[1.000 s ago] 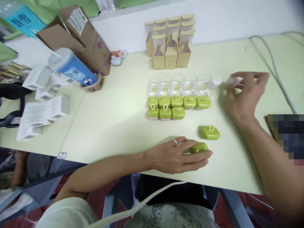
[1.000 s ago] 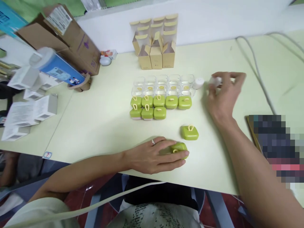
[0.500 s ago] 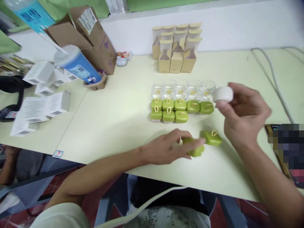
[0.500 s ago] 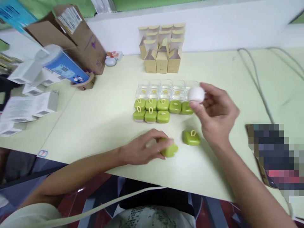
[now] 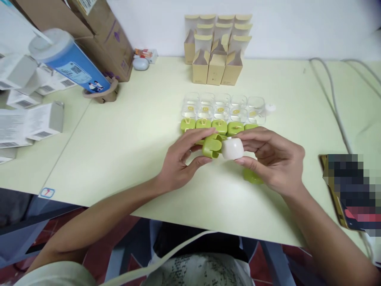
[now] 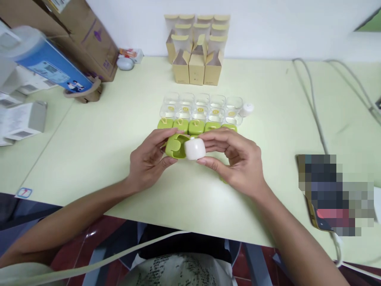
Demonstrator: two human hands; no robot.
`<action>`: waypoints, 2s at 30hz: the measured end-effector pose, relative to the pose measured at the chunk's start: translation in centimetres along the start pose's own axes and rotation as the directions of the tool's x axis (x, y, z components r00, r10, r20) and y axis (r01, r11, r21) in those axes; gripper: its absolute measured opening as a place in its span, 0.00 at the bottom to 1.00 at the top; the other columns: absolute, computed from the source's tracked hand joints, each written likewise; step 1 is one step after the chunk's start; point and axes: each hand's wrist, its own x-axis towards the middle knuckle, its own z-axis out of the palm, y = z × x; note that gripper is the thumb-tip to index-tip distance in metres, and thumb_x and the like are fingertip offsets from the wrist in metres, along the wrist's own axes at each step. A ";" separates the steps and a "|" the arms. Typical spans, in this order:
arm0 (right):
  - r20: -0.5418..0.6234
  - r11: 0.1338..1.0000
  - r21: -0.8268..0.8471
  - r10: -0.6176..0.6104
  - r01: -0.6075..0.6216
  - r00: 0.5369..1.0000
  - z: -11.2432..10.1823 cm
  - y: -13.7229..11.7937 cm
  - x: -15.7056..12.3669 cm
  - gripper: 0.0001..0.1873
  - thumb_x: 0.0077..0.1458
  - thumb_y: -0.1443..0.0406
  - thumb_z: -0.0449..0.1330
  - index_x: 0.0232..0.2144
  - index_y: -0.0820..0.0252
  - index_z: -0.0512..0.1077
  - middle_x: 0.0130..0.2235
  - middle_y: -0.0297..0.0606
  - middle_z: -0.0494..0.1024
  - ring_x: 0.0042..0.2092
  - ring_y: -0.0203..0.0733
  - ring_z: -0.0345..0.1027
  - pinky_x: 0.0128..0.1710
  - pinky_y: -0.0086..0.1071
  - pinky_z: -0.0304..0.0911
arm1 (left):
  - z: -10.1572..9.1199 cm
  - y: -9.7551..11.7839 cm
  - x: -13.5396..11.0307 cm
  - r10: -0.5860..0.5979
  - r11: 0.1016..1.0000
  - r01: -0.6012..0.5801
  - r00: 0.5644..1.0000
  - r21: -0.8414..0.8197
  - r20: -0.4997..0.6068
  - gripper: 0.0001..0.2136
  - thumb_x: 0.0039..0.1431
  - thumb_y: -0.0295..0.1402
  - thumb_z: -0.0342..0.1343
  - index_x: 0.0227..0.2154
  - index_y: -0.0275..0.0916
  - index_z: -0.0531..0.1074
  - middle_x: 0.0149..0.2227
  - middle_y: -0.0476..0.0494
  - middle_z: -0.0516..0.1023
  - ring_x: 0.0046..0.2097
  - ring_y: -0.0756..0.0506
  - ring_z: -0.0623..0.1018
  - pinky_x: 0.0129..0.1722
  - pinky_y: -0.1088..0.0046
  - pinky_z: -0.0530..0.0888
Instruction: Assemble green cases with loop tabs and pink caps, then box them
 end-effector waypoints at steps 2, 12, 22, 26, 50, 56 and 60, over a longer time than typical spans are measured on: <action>0.024 1.000 -0.009 -0.002 0.003 1.000 0.1 0.0 0.0 0.24 0.58 0.68 0.79 0.55 0.46 0.86 0.47 0.37 0.89 0.47 0.45 0.86 0.50 0.41 0.87 | 0.1 0.2 -0.1 -0.024 0.999 0.024 1.000 -0.048 -0.005 0.28 0.71 0.32 0.69 0.70 0.54 0.73 0.66 0.39 0.79 0.67 0.39 0.81 0.60 0.62 0.86; -0.138 0.988 -0.046 -0.150 0.145 0.979 -0.4 -0.5 0.3 0.31 0.55 0.69 0.80 0.59 0.43 0.84 0.54 0.36 0.85 0.48 0.43 0.85 0.45 0.36 0.87 | 0.0 1.6 0.5 -0.366 0.804 0.389 0.920 -0.450 0.141 0.19 0.78 0.44 0.59 0.67 0.50 0.79 0.54 0.40 0.84 0.46 0.47 0.84 0.46 0.70 0.85; 0.139 0.936 -0.323 -0.103 0.143 0.985 -0.6 -0.6 -0.1 0.26 0.65 0.65 0.74 0.62 0.40 0.82 0.54 0.32 0.90 0.51 0.48 0.89 0.53 0.40 0.86 | -0.4 0.0 -0.5 -0.322 0.888 0.351 0.936 -0.297 0.144 0.22 0.76 0.45 0.61 0.69 0.54 0.76 0.61 0.39 0.81 0.56 0.42 0.82 0.49 0.66 0.85; 0.188 0.900 -0.394 -0.122 0.188 0.975 -0.5 -0.7 0.0 0.26 0.68 0.65 0.71 0.65 0.38 0.81 0.57 0.31 0.88 0.53 0.49 0.88 0.53 0.41 0.86 | -0.6 0.1 -0.5 -0.279 0.943 0.295 0.953 -0.154 0.121 0.22 0.77 0.46 0.60 0.70 0.55 0.76 0.63 0.39 0.81 0.61 0.39 0.80 0.59 0.57 0.82; 0.045 0.979 -0.159 0.139 -0.131 0.989 1.6 -1.3 -0.4 0.14 0.63 0.64 0.74 0.52 0.53 0.84 0.48 0.41 0.84 0.41 0.40 0.83 0.31 0.28 0.82 | 0.9 0.1 0.3 0.058 0.998 -0.056 0.996 0.029 -0.069 0.25 0.66 0.39 0.74 0.62 0.49 0.75 0.54 0.41 0.77 0.55 0.44 0.81 0.51 0.69 0.84; 0.054 0.960 -0.276 0.050 -0.033 0.997 2.4 -1.0 -0.9 0.19 0.66 0.68 0.68 0.57 0.50 0.85 0.54 0.42 0.87 0.49 0.44 0.85 0.42 0.36 0.87 | 1.9 0.3 -0.6 0.056 0.991 -0.040 0.990 0.125 -0.128 0.26 0.63 0.39 0.76 0.60 0.46 0.73 0.55 0.41 0.76 0.56 0.45 0.80 0.44 0.74 0.83; 0.055 0.933 -0.349 -0.071 0.086 0.996 2.5 -0.9 -0.9 0.17 0.64 0.70 0.69 0.54 0.53 0.87 0.54 0.44 0.88 0.51 0.46 0.86 0.44 0.37 0.87 | 1.6 0.2 -0.7 0.106 0.979 -0.092 0.992 0.184 -0.069 0.25 0.65 0.44 0.74 0.60 0.44 0.77 0.54 0.38 0.79 0.56 0.43 0.82 0.45 0.72 0.83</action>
